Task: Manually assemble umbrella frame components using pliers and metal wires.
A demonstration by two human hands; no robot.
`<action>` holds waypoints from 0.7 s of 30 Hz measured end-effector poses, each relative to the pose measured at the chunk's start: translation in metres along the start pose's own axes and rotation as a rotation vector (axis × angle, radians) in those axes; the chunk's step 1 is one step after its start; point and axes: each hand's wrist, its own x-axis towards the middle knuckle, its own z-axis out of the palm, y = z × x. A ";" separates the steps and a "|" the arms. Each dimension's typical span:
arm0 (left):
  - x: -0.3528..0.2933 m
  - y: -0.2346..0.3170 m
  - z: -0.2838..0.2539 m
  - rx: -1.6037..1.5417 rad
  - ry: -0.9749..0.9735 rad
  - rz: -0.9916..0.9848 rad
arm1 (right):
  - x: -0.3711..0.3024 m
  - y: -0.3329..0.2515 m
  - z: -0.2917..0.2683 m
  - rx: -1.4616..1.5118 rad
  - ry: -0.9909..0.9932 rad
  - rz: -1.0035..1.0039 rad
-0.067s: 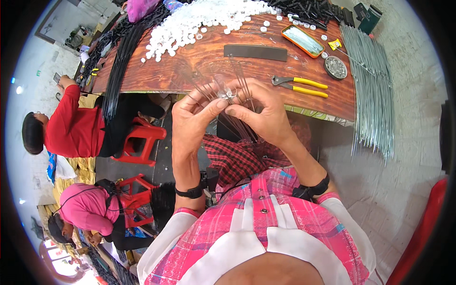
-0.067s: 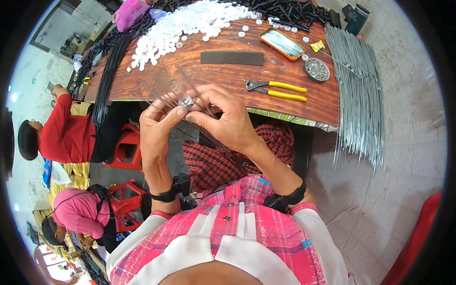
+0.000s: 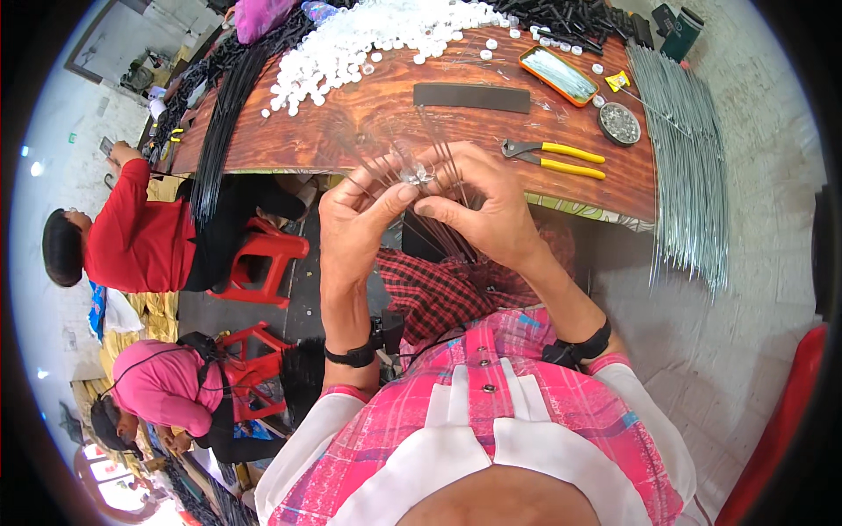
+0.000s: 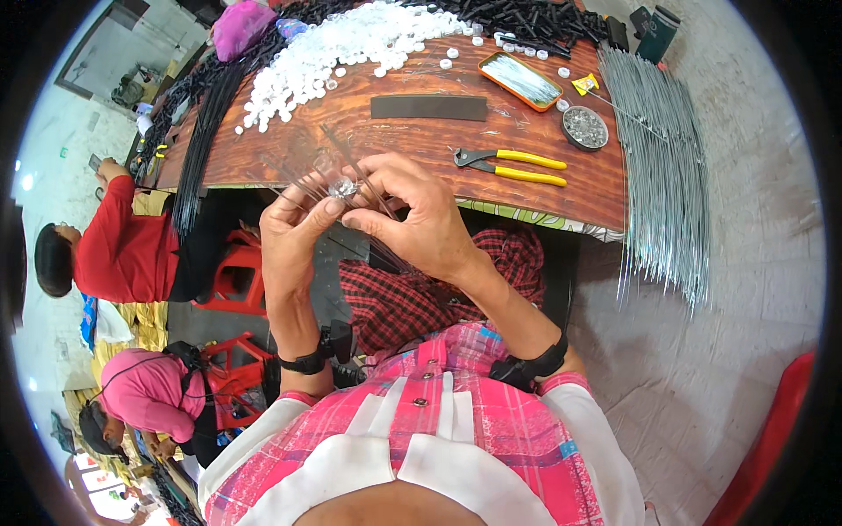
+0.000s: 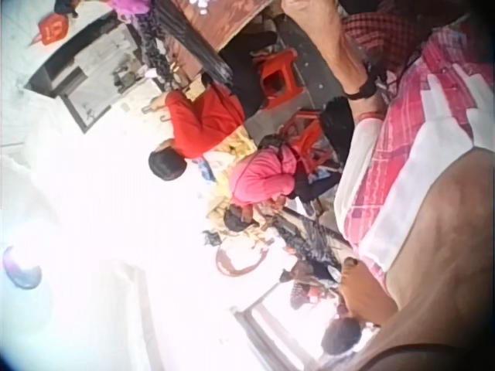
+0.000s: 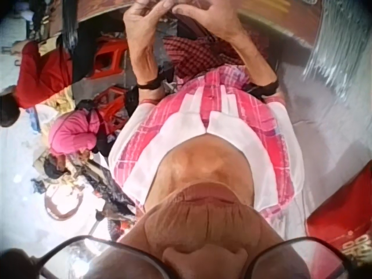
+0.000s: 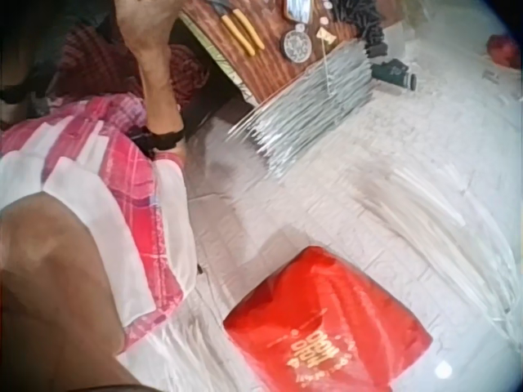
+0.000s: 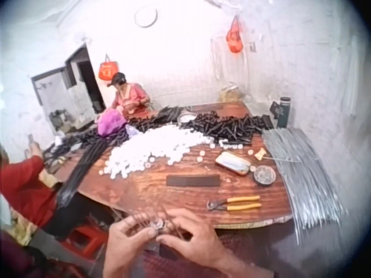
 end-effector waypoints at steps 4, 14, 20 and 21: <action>-0.002 -0.006 0.003 -0.024 0.061 0.030 | 0.000 0.005 -0.012 -0.029 -0.115 0.099; 0.002 -0.019 0.004 -0.076 0.081 0.141 | 0.018 0.011 -0.041 0.635 -0.461 0.596; 0.005 -0.021 0.000 -0.098 0.046 0.147 | 0.030 0.022 -0.031 0.446 -0.506 0.476; 0.006 -0.021 0.000 -0.103 0.054 0.142 | 0.030 0.022 -0.029 0.447 -0.507 0.477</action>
